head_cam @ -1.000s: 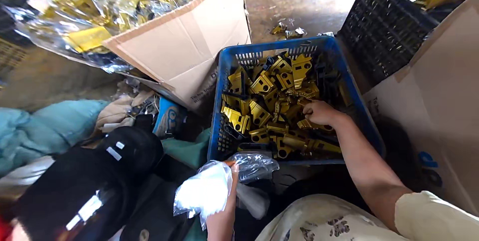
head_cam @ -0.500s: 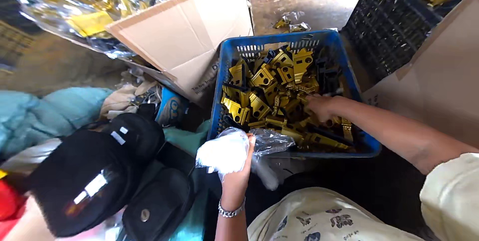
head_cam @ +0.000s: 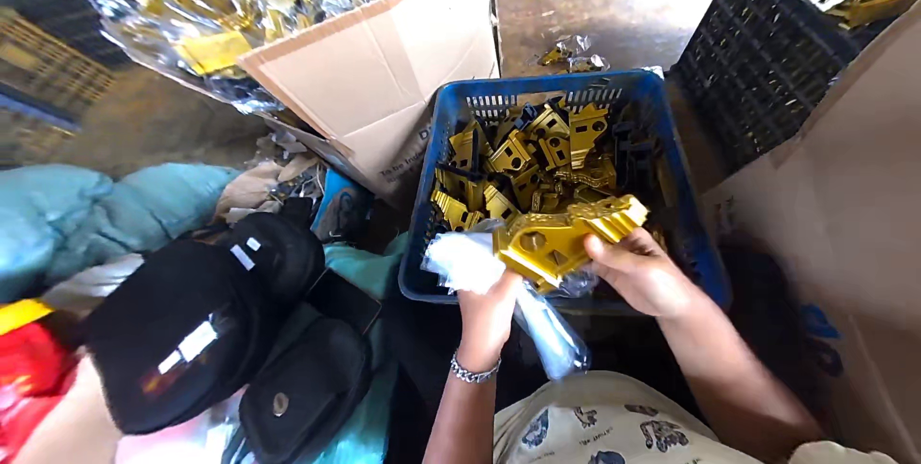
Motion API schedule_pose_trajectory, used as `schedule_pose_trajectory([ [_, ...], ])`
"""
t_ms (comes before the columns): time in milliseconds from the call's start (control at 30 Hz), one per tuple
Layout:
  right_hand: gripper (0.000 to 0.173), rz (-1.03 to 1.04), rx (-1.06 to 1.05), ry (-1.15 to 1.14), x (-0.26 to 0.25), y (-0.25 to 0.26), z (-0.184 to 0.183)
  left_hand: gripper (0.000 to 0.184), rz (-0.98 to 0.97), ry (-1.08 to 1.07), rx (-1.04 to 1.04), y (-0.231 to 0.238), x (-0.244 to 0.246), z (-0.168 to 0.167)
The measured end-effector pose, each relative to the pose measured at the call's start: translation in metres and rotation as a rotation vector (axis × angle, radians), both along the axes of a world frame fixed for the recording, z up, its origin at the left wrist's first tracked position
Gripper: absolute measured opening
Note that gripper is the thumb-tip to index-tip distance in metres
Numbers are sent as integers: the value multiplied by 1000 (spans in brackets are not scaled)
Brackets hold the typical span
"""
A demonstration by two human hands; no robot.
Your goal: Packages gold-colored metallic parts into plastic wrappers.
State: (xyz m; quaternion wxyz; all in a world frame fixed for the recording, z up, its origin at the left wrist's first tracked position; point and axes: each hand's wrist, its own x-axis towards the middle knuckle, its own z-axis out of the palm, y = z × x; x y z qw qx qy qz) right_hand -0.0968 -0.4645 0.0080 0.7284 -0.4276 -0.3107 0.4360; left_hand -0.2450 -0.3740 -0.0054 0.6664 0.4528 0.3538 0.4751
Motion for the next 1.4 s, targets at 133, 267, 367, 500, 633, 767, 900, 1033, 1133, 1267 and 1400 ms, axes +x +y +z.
schedule_pose_trajectory([
  [133, 28, -83, 183, -579, -5, 4, -20, 20, -23, -140, -207, 7, -9, 12],
  [267, 34, 3, 156, -954, 7, -13, -17, 17, 3, -104, -160, 13, -17, 23],
  [367, 35, -96, 127, -1085, 13, -16, -14, 20, 110, -30, 4, 11, -3, 18],
  [500, 36, -295, 41, -1127, 19, -18, -13, 26, 71, 83, 244, 12, -5, 8],
  [633, 30, -280, -78, -1317, 6, -19, -16, 28, -11, 233, 362, -1, -5, 11],
  [767, 45, 146, -322, -842, 10, -13, -8, 38, -237, 432, 429, -33, -12, 10],
  [900, 33, 93, -129, -452, 12, -6, -9, 28, -286, 277, 344, -29, -8, 3],
  [1033, 12, 109, -54, -825, 45, 4, 0, 18, -436, 215, 311, -13, -12, 4],
  [1133, 14, -79, -228, -1144, 83, 23, 49, 38, -370, 60, 172, -2, -24, 8],
  [1267, 37, -535, -268, -1253, 135, 65, 69, 32, -244, 129, 162, 1, -38, 10],
  [1400, 61, -44, -260, -1170, 74, 51, 53, 40, -142, 358, 386, -5, -33, 2],
])
